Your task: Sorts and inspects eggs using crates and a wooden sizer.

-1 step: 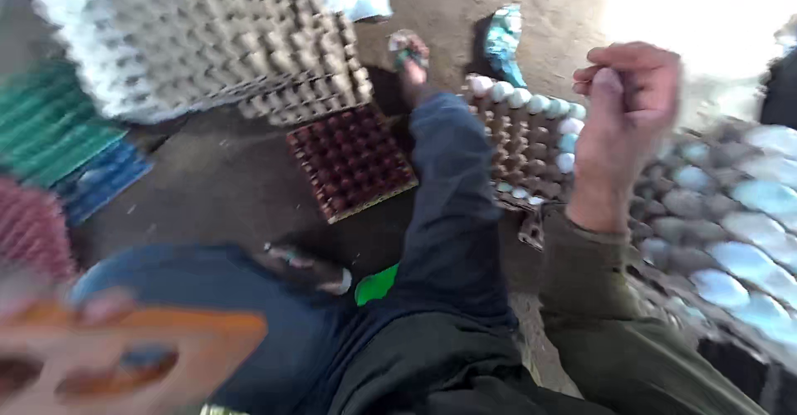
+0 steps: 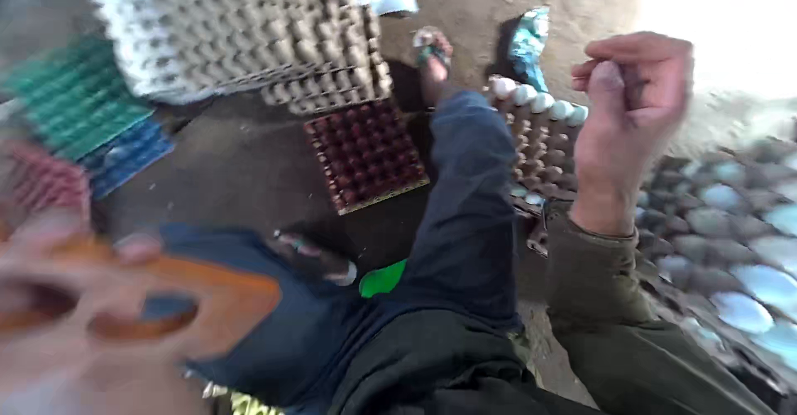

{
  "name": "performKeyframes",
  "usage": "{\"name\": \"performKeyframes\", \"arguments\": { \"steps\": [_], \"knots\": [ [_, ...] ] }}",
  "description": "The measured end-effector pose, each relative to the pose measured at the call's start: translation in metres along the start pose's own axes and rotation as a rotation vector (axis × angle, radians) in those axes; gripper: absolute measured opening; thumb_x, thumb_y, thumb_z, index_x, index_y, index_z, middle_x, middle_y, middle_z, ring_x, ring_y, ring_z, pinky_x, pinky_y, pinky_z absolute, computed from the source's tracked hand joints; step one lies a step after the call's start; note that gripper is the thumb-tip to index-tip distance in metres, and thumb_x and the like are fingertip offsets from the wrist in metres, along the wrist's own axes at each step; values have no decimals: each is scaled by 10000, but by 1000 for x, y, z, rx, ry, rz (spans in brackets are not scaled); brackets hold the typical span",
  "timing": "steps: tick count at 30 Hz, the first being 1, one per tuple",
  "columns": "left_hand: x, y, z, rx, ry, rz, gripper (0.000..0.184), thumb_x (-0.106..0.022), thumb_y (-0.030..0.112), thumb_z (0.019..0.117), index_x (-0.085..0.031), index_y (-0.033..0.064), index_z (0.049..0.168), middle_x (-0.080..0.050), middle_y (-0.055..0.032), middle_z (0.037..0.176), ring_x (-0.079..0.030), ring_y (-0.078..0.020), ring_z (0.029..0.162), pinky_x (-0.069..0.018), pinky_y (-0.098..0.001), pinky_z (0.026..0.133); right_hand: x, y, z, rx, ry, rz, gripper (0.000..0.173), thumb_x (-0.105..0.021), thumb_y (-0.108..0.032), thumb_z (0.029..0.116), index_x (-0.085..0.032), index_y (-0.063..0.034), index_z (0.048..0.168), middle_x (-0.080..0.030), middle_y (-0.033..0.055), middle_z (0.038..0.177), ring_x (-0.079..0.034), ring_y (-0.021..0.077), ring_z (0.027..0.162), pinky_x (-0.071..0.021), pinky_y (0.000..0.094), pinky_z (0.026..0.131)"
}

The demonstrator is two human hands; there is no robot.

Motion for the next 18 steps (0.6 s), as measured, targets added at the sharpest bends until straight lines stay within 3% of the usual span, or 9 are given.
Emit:
{"name": "performKeyframes", "arguments": {
  "steps": [2,3,5,7,10,11,13,16,18],
  "knots": [
    [-28,17,47,-19,-115,36,387,-473,361,1051,-479,222,1412,-632,89,1224,-654,-71,1064,-567,-245,914,-77,-24,14,21,-305,-18,287,-503,-143,1047,-602,51,1234,-674,141,1161,-689,135,978,-603,323,857],
    [-33,19,69,-16,-145,12,420,-403,389,1064,-427,199,1438,-611,54,1247,-644,-107,1082,-560,-278,927,-117,-27,17,-4,-472,-67,290,-519,-160,1037,-633,10,1242,-691,137,1159,-698,152,976,-599,343,865],
    [-42,19,110,-39,-109,-140,465,-234,377,1082,-517,108,1335,-638,-73,1227,-666,-236,1057,-583,-416,907,-195,-13,15,-110,-792,-174,294,-539,-150,1032,-646,-34,1280,-704,153,1158,-698,247,1026,-564,454,926],
    [-36,10,136,-51,-43,-231,673,-20,440,1050,-543,72,1259,-637,-160,1189,-663,-333,1022,-585,-524,866,-262,25,-2,-284,-984,-283,335,-546,-142,1016,-620,-44,1328,-683,198,1208,-666,353,1121,-522,562,974],
    [2,-16,147,-43,84,-312,859,185,532,989,-482,122,1344,-622,-221,1226,-664,-412,1025,-600,-565,783,-320,104,-51,-670,-985,-425,521,-591,-200,961,-509,-32,1447,-553,287,1393,-527,460,1309,-447,645,1039],
    [16,-24,148,-19,155,-346,856,179,551,993,-499,157,1337,-648,-216,1211,-674,-416,1030,-601,-570,778,-325,128,-70,-825,-907,-445,588,-620,-250,942,-484,-28,1470,-520,309,1420,-493,486,1331,-438,673,1034],
    [37,-33,148,6,280,-415,827,146,582,1000,-493,178,1335,-666,-199,1173,-677,-400,1032,-590,-575,803,-322,163,-105,-1078,-835,-498,710,-548,-398,980,-327,-77,1574,-439,298,1505,-434,463,1396,-416,644,1069],
    [56,-27,153,-30,439,-470,798,85,582,1028,-436,137,1436,-653,-214,1195,-685,-393,1024,-602,-567,791,-326,189,-130,-1187,-782,-469,779,-452,-497,1035,-174,-65,1621,-407,292,1541,-446,420,1409,-412,581,1114],
    [64,-24,156,-37,514,-495,773,50,585,1038,-451,141,1425,-670,-223,1158,-700,-400,969,-613,-542,710,-331,191,-133,-1164,-743,-495,792,-437,-526,1047,-163,-61,1626,-358,302,1569,-411,418,1435,-387,548,1146]
  ]
}}
Point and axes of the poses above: each hand's wrist, its own z-axis towards the middle knuckle, its own x-axis out of the back of the hand, y = z × x, the point moved 5 cm from there along z, towards the middle knuckle
